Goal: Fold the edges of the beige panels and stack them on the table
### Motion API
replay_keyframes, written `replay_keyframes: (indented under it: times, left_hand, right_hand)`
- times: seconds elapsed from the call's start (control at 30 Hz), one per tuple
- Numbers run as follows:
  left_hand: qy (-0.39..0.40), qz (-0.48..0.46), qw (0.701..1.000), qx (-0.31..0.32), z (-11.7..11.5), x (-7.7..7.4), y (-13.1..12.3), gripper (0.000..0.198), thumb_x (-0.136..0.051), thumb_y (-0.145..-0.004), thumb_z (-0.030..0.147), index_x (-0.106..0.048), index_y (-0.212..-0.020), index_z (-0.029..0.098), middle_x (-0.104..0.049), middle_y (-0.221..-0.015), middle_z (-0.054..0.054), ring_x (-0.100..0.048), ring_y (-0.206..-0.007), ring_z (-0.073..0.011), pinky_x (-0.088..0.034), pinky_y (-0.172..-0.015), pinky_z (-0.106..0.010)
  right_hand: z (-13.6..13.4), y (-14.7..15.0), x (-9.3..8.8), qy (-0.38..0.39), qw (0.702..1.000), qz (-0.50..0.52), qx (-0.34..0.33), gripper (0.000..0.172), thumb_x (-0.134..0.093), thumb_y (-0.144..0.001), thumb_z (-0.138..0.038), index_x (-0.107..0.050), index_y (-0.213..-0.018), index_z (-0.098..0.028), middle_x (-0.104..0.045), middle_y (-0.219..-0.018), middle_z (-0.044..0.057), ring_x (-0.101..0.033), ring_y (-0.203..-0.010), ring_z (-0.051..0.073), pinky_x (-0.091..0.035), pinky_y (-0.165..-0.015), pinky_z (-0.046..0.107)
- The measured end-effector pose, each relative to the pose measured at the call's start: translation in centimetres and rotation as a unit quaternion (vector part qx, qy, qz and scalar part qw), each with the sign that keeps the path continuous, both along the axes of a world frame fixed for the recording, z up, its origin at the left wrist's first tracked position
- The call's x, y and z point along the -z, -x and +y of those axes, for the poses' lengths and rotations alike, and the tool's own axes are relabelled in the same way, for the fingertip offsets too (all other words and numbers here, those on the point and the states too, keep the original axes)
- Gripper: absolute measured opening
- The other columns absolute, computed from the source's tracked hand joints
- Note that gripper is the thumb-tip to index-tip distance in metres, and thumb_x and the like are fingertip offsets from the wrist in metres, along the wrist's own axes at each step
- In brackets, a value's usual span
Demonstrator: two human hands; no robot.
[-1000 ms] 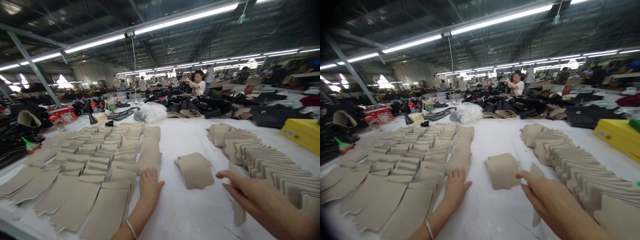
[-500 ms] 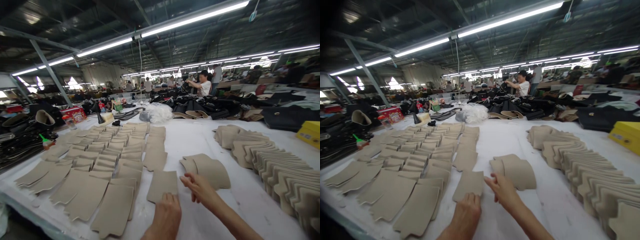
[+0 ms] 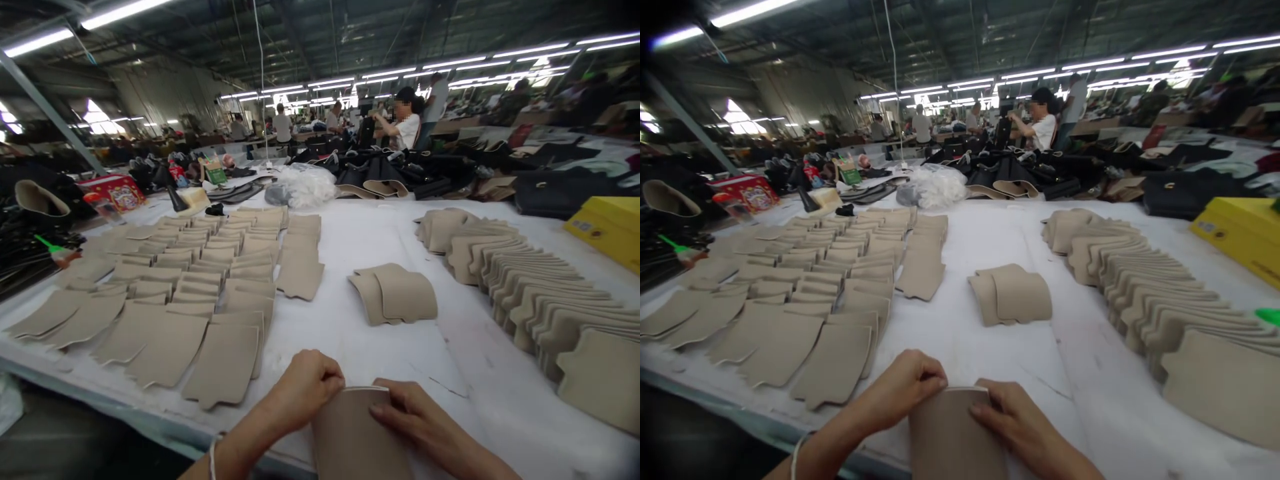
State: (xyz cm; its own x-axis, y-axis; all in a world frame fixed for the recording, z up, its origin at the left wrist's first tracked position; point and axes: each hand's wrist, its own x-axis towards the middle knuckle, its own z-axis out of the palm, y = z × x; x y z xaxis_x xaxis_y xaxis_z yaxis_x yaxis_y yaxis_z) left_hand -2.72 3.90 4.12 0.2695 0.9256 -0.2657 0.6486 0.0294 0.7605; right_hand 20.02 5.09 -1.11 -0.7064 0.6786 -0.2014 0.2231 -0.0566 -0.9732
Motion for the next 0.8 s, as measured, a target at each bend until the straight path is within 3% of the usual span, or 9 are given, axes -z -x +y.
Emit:
replay_keyframes:
  times: [0.13, 0.3, 0.37, 0.43, 0.53, 0.63, 0.8]
  left_hand:
    - [0.058, -0.065, 0.995, 0.041, -0.5, 0.9, 0.0, 0.021, -0.054, -0.075, 0.023, -0.073, -0.071, 0.014, -0.061, -0.063, 0.002, -0.052, -0.066, -0.0130, -0.034, -0.056, -0.021]
    - [0.123, -0.122, 0.983, 0.057, -0.8, 1.4, 0.4, 0.019, -0.055, -0.070, 0.020, -0.072, -0.072, 0.012, -0.055, -0.058, 0.003, -0.045, -0.057, -0.0097, -0.031, -0.051, -0.019]
    - [0.156, -0.142, 0.976, 0.053, -0.8, 2.0, 0.5, 0.020, -0.054, -0.064, 0.017, -0.071, -0.071, 0.011, -0.054, -0.056, 0.003, -0.044, -0.053, -0.0093, -0.031, -0.049, -0.020]
    - [0.187, -0.168, 0.967, 0.037, -0.8, 2.7, 0.5, 0.020, -0.054, -0.060, 0.018, -0.070, -0.070, 0.011, -0.053, -0.054, 0.003, -0.043, -0.050, -0.0092, -0.032, -0.048, -0.020]
    - [0.228, -0.210, 0.951, 0.002, -1.1, 3.4, 0.1, 0.016, -0.058, -0.060, 0.024, -0.067, -0.065, 0.011, -0.051, -0.052, 0.003, -0.043, -0.049, -0.0089, -0.035, -0.049, -0.021]
    - [0.260, -0.239, 0.935, -0.019, -1.4, 3.6, -0.5, 0.016, -0.062, -0.058, 0.028, -0.064, -0.061, 0.012, -0.050, -0.050, 0.003, -0.043, -0.047, -0.0089, -0.036, -0.049, -0.021]
    - [0.280, -0.265, 0.921, -0.055, -1.6, 3.7, -0.8, 0.020, -0.065, -0.054, 0.031, -0.064, -0.060, 0.012, -0.051, -0.049, 0.003, -0.044, -0.047, -0.0093, -0.036, -0.049, -0.022]
  right_hand:
    - [-1.2, -0.4, 0.8, 0.042, 0.999, 0.002, -0.004, 0.039, -0.058, -0.091, -0.053, -0.054, -0.078, -0.016, -0.043, -0.058, -0.006, -0.035, -0.049, 0.010, -0.024, -0.046, 0.023]
    - [-1.7, -0.7, 0.5, 0.038, 0.998, -0.035, -0.033, 0.037, -0.054, -0.092, -0.051, -0.057, -0.077, -0.017, -0.047, -0.057, -0.004, -0.042, -0.050, 0.012, -0.027, -0.046, 0.023]
    - [-1.9, -0.7, 0.0, -0.032, 0.995, -0.091, -0.033, 0.026, -0.052, -0.093, -0.041, -0.060, -0.083, -0.018, -0.052, -0.065, -0.002, -0.049, -0.056, 0.015, -0.033, -0.050, 0.024]
    - [-2.3, -0.5, -0.7, -0.147, 0.979, -0.141, -0.007, 0.015, -0.050, -0.093, -0.027, -0.061, -0.100, -0.020, -0.059, -0.085, 0.002, -0.056, -0.068, 0.018, -0.040, -0.061, 0.027]
    - [-2.8, 0.1, -2.1, -0.287, 0.939, -0.189, -0.010, 0.033, -0.050, -0.088, -0.013, -0.057, -0.117, -0.028, -0.054, -0.112, 0.006, -0.057, -0.087, 0.023, -0.043, -0.075, 0.035]
    - [-3.2, 1.0, -2.8, -0.330, 0.916, -0.222, -0.060, 0.031, -0.060, -0.085, -0.008, -0.061, -0.108, -0.028, -0.055, -0.105, 0.005, -0.055, -0.091, 0.026, -0.044, -0.078, 0.040]
    - [-3.5, 1.5, -1.6, -0.402, 0.892, -0.203, -0.050, 0.032, -0.060, -0.083, 0.001, -0.059, -0.104, -0.023, -0.058, -0.097, 0.005, -0.054, -0.086, 0.026, -0.042, -0.074, 0.040]
